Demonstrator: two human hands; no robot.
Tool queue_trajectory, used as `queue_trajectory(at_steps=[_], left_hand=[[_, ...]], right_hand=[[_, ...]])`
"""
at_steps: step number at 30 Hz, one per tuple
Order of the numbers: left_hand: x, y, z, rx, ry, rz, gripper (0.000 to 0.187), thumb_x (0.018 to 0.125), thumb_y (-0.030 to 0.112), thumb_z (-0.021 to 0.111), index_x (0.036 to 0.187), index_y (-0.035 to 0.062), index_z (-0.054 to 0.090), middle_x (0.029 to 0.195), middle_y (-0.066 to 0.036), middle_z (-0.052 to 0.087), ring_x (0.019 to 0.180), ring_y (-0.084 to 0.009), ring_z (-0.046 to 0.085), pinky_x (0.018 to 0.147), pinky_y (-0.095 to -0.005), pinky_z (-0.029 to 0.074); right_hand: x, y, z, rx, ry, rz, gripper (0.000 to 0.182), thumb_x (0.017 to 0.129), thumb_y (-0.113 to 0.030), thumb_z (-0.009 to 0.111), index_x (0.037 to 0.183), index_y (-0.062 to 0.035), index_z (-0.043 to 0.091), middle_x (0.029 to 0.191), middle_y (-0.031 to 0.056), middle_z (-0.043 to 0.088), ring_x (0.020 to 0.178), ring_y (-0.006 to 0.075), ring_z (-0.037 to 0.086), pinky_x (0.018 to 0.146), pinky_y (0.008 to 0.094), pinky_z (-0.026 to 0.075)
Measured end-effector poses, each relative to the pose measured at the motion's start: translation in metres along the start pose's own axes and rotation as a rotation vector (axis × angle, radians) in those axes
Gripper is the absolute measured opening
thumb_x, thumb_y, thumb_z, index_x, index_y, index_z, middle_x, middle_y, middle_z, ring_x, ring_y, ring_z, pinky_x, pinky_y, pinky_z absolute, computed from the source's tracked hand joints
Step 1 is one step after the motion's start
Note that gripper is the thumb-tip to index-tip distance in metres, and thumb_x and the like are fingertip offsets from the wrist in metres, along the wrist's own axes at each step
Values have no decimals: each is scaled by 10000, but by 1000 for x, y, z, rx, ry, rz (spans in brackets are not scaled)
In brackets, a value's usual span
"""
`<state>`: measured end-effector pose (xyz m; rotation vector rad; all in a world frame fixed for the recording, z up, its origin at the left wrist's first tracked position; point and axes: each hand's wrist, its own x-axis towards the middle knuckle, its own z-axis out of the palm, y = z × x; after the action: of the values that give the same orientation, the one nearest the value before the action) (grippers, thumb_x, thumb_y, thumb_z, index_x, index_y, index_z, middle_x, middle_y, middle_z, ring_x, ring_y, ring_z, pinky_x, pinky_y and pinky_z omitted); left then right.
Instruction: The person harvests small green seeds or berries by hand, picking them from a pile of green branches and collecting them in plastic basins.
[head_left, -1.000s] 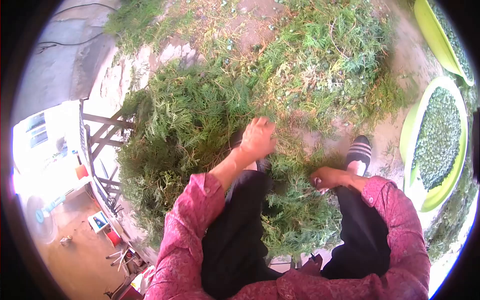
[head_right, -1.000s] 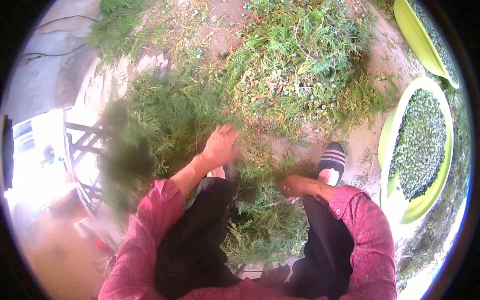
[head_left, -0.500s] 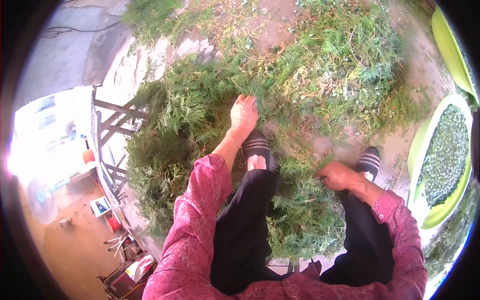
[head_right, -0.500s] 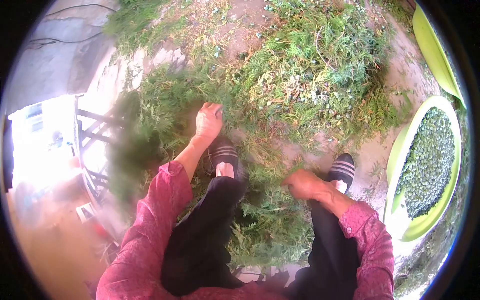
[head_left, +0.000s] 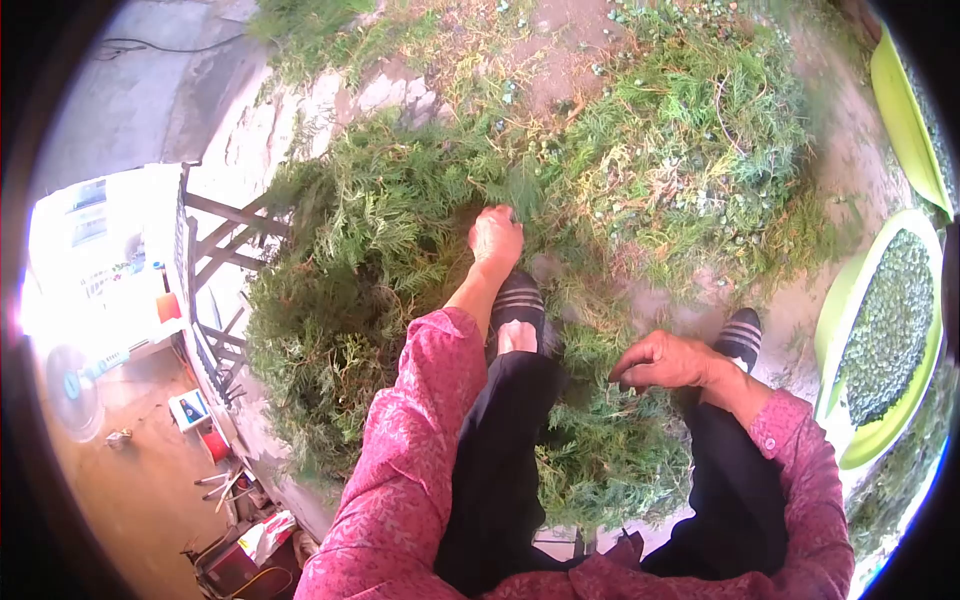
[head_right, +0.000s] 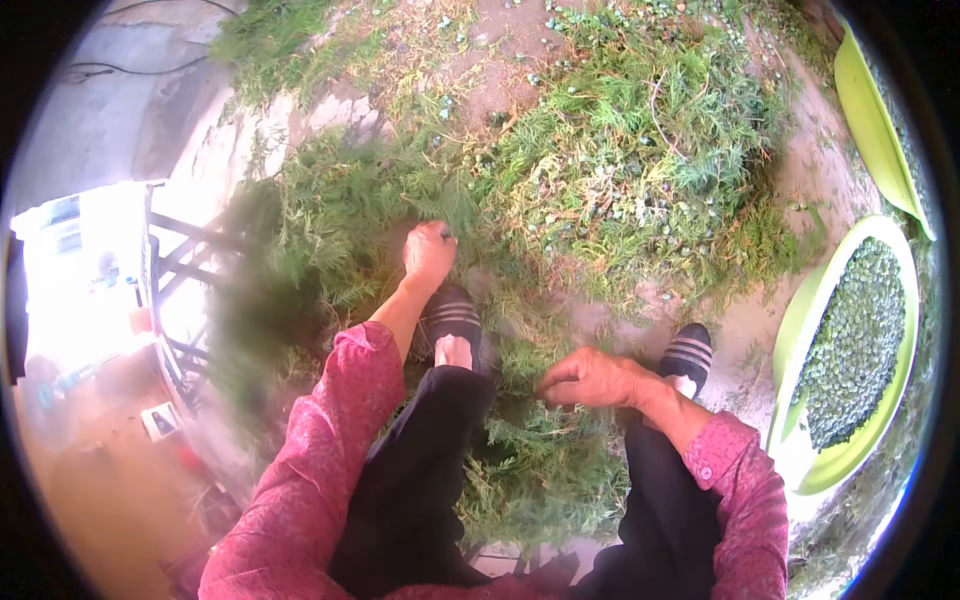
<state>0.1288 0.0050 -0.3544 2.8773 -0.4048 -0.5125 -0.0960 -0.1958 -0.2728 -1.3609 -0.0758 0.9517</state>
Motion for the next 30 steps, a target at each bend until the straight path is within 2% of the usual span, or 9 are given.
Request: queue_trajectory(at_steps=[5,9,11,13,15,23,25,29,30], left_hand=[[1,-2,4,-47,20,-9,228,701,210,628,853,40,633,917,-188,602,858,-350,576,751,-418,462],[-32,19,-33,-42,171,162,235,694,218,633,846,40,638,893,-180,607,807,-291,599,724,-379,470],[-64,41,-64,-414,-285,25,209,727,205,648,842,30,638,828,-125,627,726,-168,594,663,-295,474],[-100,42,-35,-1018,-331,-40,197,729,203,661,811,25,641,660,-71,596,589,-123,519,558,-264,434],[-125,60,-38,-969,-541,-69,187,784,167,651,862,-1,630,760,-13,611,686,-63,541,588,-218,440],[-132,90,-51,-519,-667,246,350,692,216,717,959,20,601,852,-94,594,689,-169,592,643,-296,478],[-130,87,-55,-381,-424,396,455,689,221,715,1065,28,545,943,-125,575,722,-206,594,672,-309,484],[-126,82,-39,-584,-489,761,549,735,234,679,1190,46,435,1064,-180,553,801,-289,615,697,-364,487],[-129,84,-45,-657,-668,611,554,762,231,652,1227,57,405,995,-192,586,816,-317,618,705,-381,485]], right_hand=[[-3,-24,-9,183,71,175,306,805,-143,512,1081,-33,586,934,59,642,744,122,626,613,264,491],[-1,2,-16,198,364,11,329,847,-164,516,1144,-25,539,897,50,634,657,81,581,531,229,451],[-3,-8,-25,402,401,61,341,863,-202,532,1160,-36,520,906,41,620,640,76,562,507,209,416],[4,-10,-21,418,407,50,352,860,-250,564,1132,-31,524,865,36,611,632,69,550,495,193,391],[16,-4,-11,622,417,56,335,835,-311,589,1057,-61,569,852,8,615,619,72,550,502,200,405],[19,14,-8,586,431,70,195,812,-225,610,808,-30,620,645,21,555,518,86,486,450,217,367],[17,16,-8,522,403,102,200,813,-223,605,789,-25,627,627,19,551,503,85,476,446,220,363],[15,-17,-5,339,318,81,235,812,-241,600,783,-12,647,629,12,562,478,75,465,442,218,363],[15,-14,-6,337,316,82,235,812,-241,600,783,-12,647,629,12,562,478,75,465,442,218,363]])
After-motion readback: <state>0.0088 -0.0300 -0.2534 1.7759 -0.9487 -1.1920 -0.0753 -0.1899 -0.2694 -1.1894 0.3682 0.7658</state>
